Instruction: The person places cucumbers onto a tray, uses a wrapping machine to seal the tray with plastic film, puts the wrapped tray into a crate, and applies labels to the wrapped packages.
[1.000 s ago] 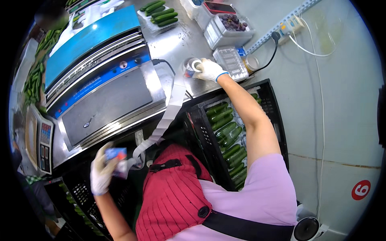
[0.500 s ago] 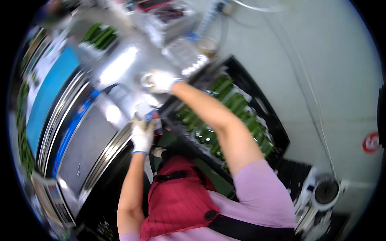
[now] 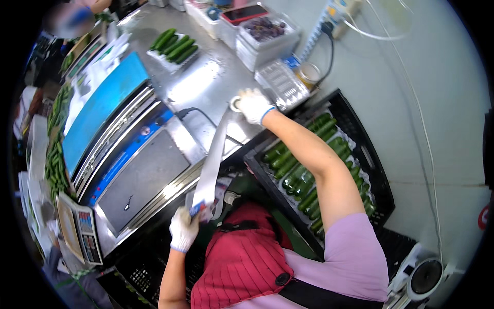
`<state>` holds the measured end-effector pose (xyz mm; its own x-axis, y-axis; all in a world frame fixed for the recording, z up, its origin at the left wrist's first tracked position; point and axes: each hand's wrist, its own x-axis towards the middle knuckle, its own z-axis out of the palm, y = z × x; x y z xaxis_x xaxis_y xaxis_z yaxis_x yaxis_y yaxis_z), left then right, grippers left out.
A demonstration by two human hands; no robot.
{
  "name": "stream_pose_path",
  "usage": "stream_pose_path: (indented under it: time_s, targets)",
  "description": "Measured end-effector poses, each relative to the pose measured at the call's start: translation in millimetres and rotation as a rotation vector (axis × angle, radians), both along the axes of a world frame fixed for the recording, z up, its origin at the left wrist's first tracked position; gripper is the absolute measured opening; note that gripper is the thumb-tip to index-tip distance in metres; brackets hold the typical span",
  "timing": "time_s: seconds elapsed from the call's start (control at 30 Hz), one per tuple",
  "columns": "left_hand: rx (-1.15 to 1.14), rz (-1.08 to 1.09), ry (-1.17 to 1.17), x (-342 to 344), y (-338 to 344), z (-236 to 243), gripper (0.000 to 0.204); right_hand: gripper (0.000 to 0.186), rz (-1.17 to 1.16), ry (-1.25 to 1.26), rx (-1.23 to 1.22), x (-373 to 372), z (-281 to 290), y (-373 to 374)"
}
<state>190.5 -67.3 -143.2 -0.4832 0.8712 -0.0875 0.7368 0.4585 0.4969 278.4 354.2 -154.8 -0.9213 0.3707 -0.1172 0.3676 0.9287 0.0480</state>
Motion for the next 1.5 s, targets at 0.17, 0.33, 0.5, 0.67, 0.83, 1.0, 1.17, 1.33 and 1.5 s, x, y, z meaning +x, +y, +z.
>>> stream_pose_path:
  time_s: [0.17,0.33,0.5,0.67,0.83,1.0,1.17,1.33,1.5]
  targets:
    - [-0.361,0.006,0.205,-16,-214,-1,0.015,0.019,0.095,0.011,0.145,-27,-1,19]
    - [-1.194,0.579,0.054,62,-459,-54,0.03,0.03,0.022,-0.099,0.174,-58,10,29]
    - [-1.172,0.24,-0.008,102,-457,-63,0.051,0.041,0.033,0.105,-0.269,-70,-11,21]
    - [-1.139,0.463,-0.01,98,-430,-64,0.055,0.035,-0.06,0.292,-0.244,-54,-7,15]
    - [-1.346,0.375,-0.573,159,-400,39,0.016,0.036,0.075,0.581,-0.186,-54,14,-15]
    - [-1.352,0.465,-0.659,195,-451,29,0.026,0.049,-0.066,0.511,-0.966,-36,-21,-27]
    - [-1.35,0.435,-0.502,164,-409,28,0.029,0.036,0.121,0.204,-0.407,-58,-11,-64]
    - [-0.995,0.577,-0.117,113,-373,0,0.043,0.024,0.08,0.163,-0.137,-89,-21,-73]
    - [-0.581,0.503,-0.008,94,-337,18,0.029,0.036,-0.086,0.29,-0.265,-87,-21,-84]
